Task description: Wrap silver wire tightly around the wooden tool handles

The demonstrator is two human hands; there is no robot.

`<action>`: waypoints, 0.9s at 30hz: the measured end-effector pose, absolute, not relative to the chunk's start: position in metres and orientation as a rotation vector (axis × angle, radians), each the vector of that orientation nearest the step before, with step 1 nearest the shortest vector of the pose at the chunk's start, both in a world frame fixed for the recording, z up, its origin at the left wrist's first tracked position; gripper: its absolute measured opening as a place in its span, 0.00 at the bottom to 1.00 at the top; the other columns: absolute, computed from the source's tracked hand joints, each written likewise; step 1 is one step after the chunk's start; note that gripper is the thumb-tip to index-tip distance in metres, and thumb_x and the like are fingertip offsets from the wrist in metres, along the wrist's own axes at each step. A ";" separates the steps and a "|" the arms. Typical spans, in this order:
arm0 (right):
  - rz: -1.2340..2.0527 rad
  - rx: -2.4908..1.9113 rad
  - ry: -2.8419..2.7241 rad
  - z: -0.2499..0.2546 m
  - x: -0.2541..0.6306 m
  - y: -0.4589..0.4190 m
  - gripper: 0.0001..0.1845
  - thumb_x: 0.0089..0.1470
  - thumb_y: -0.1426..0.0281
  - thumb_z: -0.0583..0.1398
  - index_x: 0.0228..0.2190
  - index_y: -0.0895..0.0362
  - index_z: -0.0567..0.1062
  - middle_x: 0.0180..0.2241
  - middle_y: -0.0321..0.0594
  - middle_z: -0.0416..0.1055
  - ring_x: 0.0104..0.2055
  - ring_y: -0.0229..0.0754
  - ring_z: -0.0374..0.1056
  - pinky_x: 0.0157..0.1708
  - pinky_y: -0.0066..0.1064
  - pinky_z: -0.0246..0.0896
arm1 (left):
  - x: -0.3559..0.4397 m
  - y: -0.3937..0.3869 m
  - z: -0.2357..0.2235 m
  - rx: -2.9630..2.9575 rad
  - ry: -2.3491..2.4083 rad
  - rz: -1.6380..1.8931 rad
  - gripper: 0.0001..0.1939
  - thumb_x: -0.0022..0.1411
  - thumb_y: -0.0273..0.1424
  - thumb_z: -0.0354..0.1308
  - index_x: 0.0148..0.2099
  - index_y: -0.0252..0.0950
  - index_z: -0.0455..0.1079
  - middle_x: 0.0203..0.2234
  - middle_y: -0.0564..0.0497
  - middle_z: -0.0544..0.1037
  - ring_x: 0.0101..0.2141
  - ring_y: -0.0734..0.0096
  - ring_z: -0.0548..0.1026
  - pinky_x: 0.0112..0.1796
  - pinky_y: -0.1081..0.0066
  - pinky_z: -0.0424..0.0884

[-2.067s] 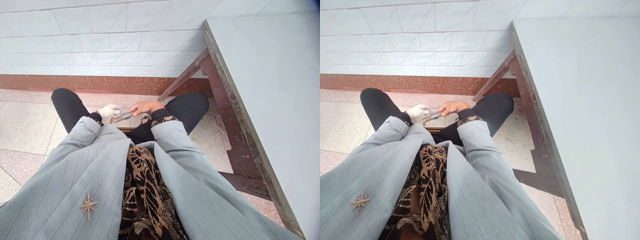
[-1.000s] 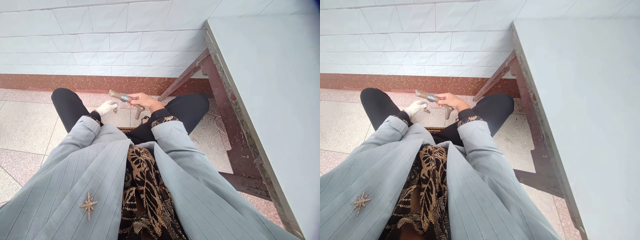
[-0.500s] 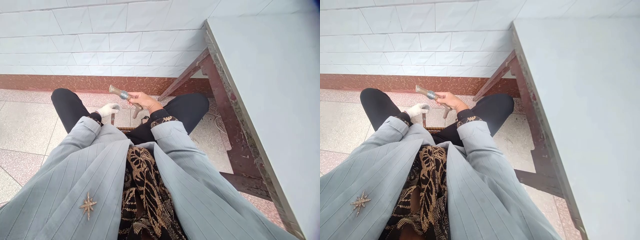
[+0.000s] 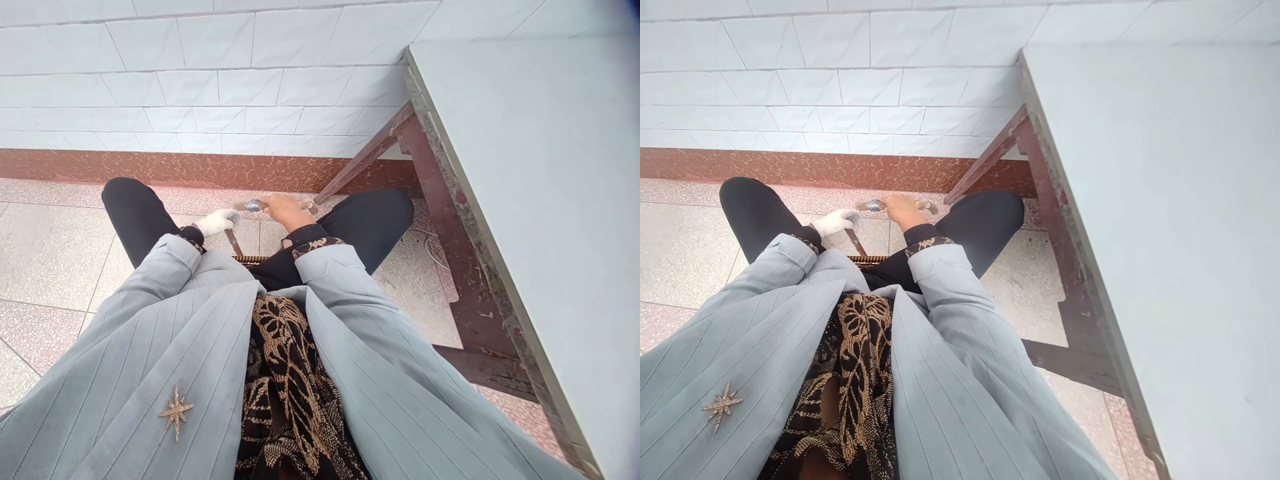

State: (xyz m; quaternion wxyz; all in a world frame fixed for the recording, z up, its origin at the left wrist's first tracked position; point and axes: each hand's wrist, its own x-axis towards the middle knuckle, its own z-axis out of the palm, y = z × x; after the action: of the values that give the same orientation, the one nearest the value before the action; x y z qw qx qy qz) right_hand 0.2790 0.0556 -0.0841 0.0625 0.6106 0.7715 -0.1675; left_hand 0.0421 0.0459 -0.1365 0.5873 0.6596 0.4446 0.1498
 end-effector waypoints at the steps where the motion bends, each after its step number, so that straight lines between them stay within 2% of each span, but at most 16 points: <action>1: -0.514 1.845 2.346 -0.085 0.278 0.056 0.25 0.65 0.71 0.61 0.62 0.47 0.79 0.55 0.47 0.80 0.58 0.55 0.73 0.54 0.39 0.64 | 0.042 0.046 -0.136 1.527 1.020 0.340 0.12 0.47 0.21 0.55 0.36 0.33 0.73 0.29 0.52 0.78 0.31 0.71 0.76 0.40 0.70 0.74; 4: -0.729 1.873 2.370 -0.092 0.277 0.058 0.24 0.64 0.70 0.63 0.60 0.49 0.80 0.51 0.45 0.81 0.53 0.51 0.75 0.50 0.35 0.65 | 0.040 0.043 -0.134 1.534 1.016 0.279 0.06 0.52 0.25 0.58 0.35 0.33 0.74 0.27 0.52 0.78 0.30 0.72 0.76 0.37 0.71 0.73; 6: -1.025 1.938 2.322 -0.097 0.276 0.059 0.23 0.63 0.70 0.63 0.59 0.54 0.81 0.44 0.44 0.82 0.44 0.46 0.75 0.43 0.31 0.66 | 0.040 0.039 -0.134 1.533 1.035 0.215 0.06 0.54 0.26 0.59 0.36 0.34 0.74 0.25 0.52 0.77 0.27 0.73 0.76 0.34 0.72 0.73; 9: -1.617 1.987 2.180 -0.100 0.274 0.058 0.22 0.65 0.74 0.60 0.58 0.60 0.80 0.31 0.40 0.77 0.30 0.37 0.68 0.33 0.26 0.62 | 0.042 0.034 -0.135 1.527 1.067 0.088 0.05 0.56 0.26 0.59 0.37 0.34 0.74 0.23 0.54 0.75 0.20 0.75 0.73 0.29 0.72 0.71; 11: -1.861 1.956 2.119 -0.099 0.273 0.057 0.21 0.66 0.74 0.59 0.57 0.62 0.80 0.28 0.39 0.75 0.26 0.35 0.64 0.30 0.25 0.60 | 0.044 0.031 -0.136 1.531 1.076 0.041 0.05 0.57 0.26 0.58 0.37 0.34 0.74 0.21 0.55 0.73 0.18 0.74 0.72 0.28 0.71 0.70; 13: -1.745 2.006 2.151 -0.099 0.273 0.056 0.22 0.65 0.74 0.59 0.58 0.61 0.80 0.31 0.40 0.77 0.28 0.36 0.66 0.31 0.26 0.62 | 0.044 0.031 -0.135 1.564 1.074 0.068 0.06 0.58 0.25 0.56 0.38 0.34 0.74 0.20 0.55 0.74 0.19 0.73 0.72 0.28 0.71 0.70; 16: -1.131 2.062 2.280 -0.097 0.275 0.057 0.25 0.63 0.72 0.62 0.61 0.55 0.79 0.44 0.45 0.81 0.42 0.45 0.74 0.42 0.33 0.66 | 0.043 0.034 -0.133 1.641 1.081 0.196 0.06 0.58 0.25 0.57 0.37 0.33 0.75 0.24 0.52 0.77 0.24 0.73 0.74 0.32 0.71 0.71; 18: -0.825 1.949 2.335 -0.096 0.277 0.058 0.26 0.64 0.70 0.62 0.62 0.51 0.78 0.52 0.48 0.80 0.52 0.52 0.74 0.49 0.38 0.65 | 0.043 0.038 -0.132 1.656 1.090 0.267 0.06 0.57 0.27 0.58 0.36 0.33 0.75 0.25 0.52 0.77 0.27 0.72 0.75 0.33 0.72 0.71; 20: -0.702 1.795 2.332 -0.095 0.279 0.059 0.26 0.64 0.71 0.62 0.61 0.49 0.79 0.53 0.49 0.80 0.55 0.55 0.74 0.51 0.39 0.64 | 0.042 0.041 -0.131 1.644 1.108 0.323 0.07 0.57 0.29 0.58 0.36 0.32 0.76 0.26 0.52 0.77 0.29 0.71 0.74 0.33 0.71 0.70; 23: -0.797 1.572 2.255 -0.095 0.284 0.064 0.24 0.58 0.76 0.66 0.54 0.50 0.85 0.46 0.47 0.82 0.50 0.53 0.76 0.50 0.38 0.64 | 0.041 0.044 -0.133 1.645 1.161 0.392 0.08 0.56 0.30 0.59 0.35 0.32 0.77 0.27 0.51 0.78 0.30 0.71 0.73 0.36 0.70 0.70; 27: -1.192 1.330 2.199 -0.093 0.295 0.069 0.25 0.52 0.79 0.67 0.52 0.53 0.86 0.40 0.42 0.83 0.42 0.45 0.75 0.48 0.34 0.66 | 0.036 0.049 -0.138 1.549 1.195 0.506 0.06 0.53 0.29 0.62 0.34 0.32 0.76 0.26 0.52 0.76 0.30 0.70 0.72 0.39 0.67 0.69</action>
State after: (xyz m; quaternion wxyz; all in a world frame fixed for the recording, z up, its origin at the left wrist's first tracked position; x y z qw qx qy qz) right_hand 0.2950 0.0693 -0.0932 0.1537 0.4640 0.7670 -0.4157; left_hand 0.0362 0.0486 -0.1385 0.5315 0.6494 0.5008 0.2123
